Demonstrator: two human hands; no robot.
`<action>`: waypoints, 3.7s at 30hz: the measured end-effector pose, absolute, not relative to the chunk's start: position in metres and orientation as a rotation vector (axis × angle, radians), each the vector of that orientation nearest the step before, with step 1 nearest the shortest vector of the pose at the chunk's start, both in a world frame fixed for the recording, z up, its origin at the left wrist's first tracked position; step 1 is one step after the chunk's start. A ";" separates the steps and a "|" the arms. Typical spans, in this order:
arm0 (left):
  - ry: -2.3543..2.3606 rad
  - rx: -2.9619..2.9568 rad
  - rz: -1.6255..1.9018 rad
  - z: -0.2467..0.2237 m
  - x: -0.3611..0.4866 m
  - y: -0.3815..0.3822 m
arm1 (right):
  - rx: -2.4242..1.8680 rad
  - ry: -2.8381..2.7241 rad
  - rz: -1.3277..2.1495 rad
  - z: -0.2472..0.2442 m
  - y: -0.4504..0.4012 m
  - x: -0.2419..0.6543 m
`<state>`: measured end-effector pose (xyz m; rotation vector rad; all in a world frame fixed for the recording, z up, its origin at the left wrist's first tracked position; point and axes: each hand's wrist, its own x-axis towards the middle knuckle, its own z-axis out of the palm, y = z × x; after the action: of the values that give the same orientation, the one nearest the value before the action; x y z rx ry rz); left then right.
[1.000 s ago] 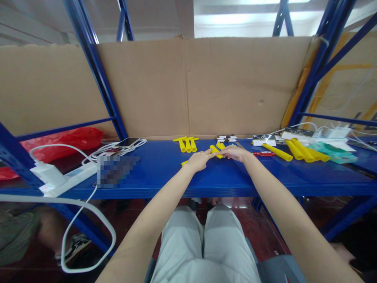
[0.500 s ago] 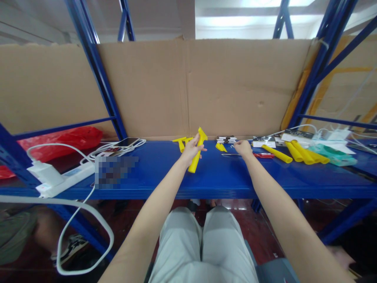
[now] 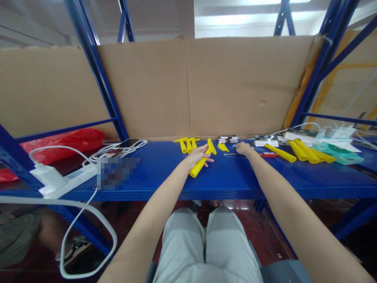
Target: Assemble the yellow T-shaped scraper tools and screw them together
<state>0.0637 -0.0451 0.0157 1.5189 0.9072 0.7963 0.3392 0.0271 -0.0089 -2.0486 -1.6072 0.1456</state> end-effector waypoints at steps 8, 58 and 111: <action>0.938 1.540 0.789 0.013 0.064 -0.042 | -2.293 -1.632 0.046 0.002 0.008 0.324; 0.703 1.262 0.655 0.012 0.057 -0.034 | -0.972 -1.636 0.793 0.001 -0.008 0.247; 0.743 1.344 0.663 0.012 0.055 -0.037 | -1.148 -1.674 0.606 0.003 -0.014 0.241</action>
<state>0.0548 -0.0365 0.0118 1.3441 0.7431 0.6633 0.2412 -0.0139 0.0032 -1.1480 -1.6745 0.6064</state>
